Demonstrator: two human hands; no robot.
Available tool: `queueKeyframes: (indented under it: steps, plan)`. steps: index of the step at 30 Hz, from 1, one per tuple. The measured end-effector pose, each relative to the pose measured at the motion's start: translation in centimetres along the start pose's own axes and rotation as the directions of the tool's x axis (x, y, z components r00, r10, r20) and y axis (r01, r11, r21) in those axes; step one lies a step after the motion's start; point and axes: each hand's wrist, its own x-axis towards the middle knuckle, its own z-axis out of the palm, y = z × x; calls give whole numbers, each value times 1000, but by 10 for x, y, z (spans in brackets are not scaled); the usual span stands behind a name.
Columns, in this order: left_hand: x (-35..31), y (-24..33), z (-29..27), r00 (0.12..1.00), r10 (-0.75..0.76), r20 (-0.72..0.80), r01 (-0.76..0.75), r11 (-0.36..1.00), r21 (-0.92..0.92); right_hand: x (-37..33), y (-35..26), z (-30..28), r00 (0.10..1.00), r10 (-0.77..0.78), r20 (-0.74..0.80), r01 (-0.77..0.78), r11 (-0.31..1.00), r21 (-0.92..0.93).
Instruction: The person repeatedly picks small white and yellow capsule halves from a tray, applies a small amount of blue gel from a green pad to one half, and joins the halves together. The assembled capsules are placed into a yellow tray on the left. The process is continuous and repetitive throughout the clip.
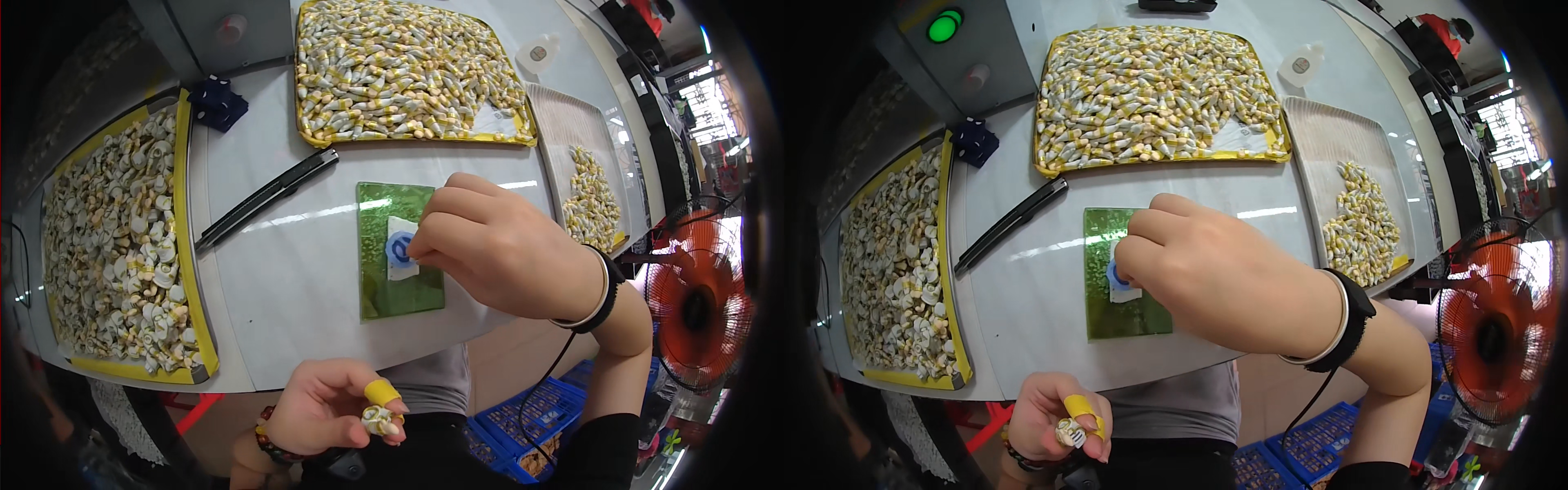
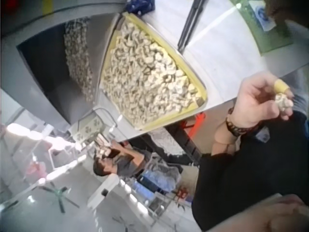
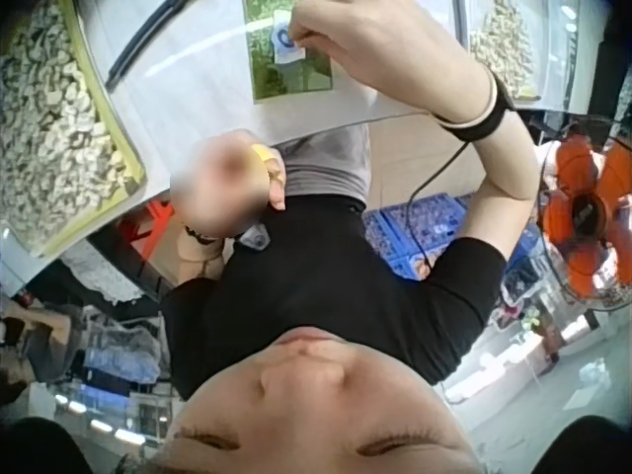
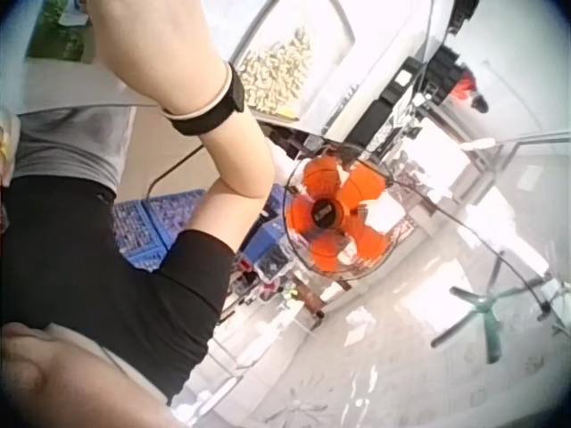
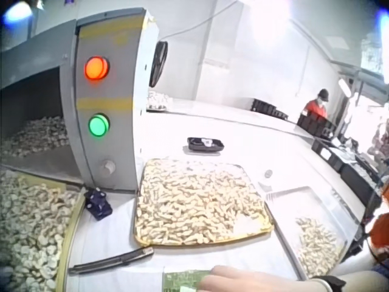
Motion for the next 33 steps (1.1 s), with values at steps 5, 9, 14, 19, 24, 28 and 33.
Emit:
queueKeyframes:
  steps: [5, 9, 14, 19, 24, 28, 33]
  plan:
    - [1, 0, 7, 997, 82, -9, -81, 996, 25, 4, -2, 0, 999, -27, 40, 31, 995, -97]
    - [3, 2, 8, 970, 243, -13, -234, 947, 220, 6, -6, 0, 999, -40, 34, 44, 990, -137]
    - [3, -3, 14, 826, 556, -88, -369, 653, 662, -8, -34, -1, 972, -8, -237, 63, 972, 226]
    - [7, 8, 6, 813, 506, 290, -510, 378, 773, -22, -65, 15, 926, 74, -370, 133, 853, 504]
    - [9, 10, 9, 813, 483, 326, -490, 264, 831, -28, -58, 26, 877, 7, -481, 254, 842, 476]
    - [8, 10, 14, 814, 484, 322, -458, 193, 868, -28, -57, 16, 916, -61, -397, 248, 864, 438]
    - [12, 12, 14, 834, 429, 347, -452, 171, 875, -29, -54, 16, 919, -111, -380, 288, 846, 449]
